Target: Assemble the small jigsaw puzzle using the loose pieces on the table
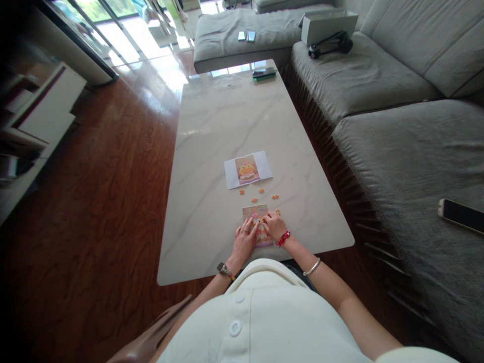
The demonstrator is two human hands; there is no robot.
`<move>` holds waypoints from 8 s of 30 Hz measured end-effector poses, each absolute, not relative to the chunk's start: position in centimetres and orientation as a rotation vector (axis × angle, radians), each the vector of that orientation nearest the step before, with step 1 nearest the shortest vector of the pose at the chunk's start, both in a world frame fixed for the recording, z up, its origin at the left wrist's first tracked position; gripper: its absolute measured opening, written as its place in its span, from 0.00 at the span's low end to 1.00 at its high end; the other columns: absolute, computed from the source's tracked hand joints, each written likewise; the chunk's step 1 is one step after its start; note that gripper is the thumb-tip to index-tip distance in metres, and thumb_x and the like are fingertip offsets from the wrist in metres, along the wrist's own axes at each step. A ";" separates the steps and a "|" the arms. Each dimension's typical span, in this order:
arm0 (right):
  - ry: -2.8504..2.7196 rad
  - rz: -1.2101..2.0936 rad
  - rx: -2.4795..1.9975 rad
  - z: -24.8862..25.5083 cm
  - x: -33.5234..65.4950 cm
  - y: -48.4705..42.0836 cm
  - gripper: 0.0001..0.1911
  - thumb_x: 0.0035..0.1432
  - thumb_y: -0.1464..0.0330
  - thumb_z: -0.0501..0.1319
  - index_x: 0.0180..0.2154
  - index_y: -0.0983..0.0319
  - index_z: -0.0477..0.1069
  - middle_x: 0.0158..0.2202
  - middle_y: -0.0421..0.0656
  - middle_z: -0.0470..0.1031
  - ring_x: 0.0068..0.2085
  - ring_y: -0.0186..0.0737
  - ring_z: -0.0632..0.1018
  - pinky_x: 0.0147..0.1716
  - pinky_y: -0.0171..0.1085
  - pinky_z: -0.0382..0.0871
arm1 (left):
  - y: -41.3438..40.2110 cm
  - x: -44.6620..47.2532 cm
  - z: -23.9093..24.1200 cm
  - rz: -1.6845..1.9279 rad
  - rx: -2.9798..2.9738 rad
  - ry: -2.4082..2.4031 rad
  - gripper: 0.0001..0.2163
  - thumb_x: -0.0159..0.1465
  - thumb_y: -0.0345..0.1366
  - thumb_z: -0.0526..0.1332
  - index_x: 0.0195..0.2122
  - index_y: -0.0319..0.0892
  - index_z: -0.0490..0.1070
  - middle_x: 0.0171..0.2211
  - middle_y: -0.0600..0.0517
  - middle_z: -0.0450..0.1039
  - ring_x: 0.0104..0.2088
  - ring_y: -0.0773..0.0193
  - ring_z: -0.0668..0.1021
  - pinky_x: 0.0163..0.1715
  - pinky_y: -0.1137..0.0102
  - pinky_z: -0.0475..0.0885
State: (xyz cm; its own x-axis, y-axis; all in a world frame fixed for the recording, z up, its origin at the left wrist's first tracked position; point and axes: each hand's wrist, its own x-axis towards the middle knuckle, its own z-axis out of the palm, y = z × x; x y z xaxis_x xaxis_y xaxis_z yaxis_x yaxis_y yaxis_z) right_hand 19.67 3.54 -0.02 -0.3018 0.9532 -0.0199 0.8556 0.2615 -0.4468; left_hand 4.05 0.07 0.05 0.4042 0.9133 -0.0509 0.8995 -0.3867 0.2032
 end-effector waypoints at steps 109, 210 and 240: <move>-2.432 0.557 -1.644 -0.2 18.5 4.8 0.12 0.57 0.70 0.48 0.36 0.61 0.69 0.31 0.44 0.68 0.29 0.31 0.68 0.29 0.29 0.59 | 4.1 5.2 -1.0 0.515 1.908 1.736 0.07 0.57 0.31 0.50 0.33 0.42 0.66 0.31 0.50 0.64 0.28 0.69 0.68 0.28 0.74 0.63; -2.143 1.011 -1.639 -0.2 19.6 4.8 0.08 0.49 0.75 0.53 0.28 0.63 0.71 0.30 0.43 0.72 0.32 0.32 0.71 0.34 0.30 0.63 | -1.3 3.5 -0.7 0.269 2.132 1.387 0.15 0.59 0.33 0.46 0.46 0.47 0.63 0.35 0.50 0.64 0.36 0.66 0.65 0.38 0.71 0.63; -2.570 0.471 -1.692 0.5 19.9 -0.4 0.15 0.57 0.70 0.46 0.46 0.62 0.61 0.43 0.50 0.65 0.40 0.40 0.66 0.33 0.34 0.61 | -0.3 5.2 0.6 -0.287 2.305 1.494 0.21 0.60 0.32 0.46 0.55 0.46 0.49 0.28 0.47 0.70 0.29 0.65 0.74 0.30 0.72 0.66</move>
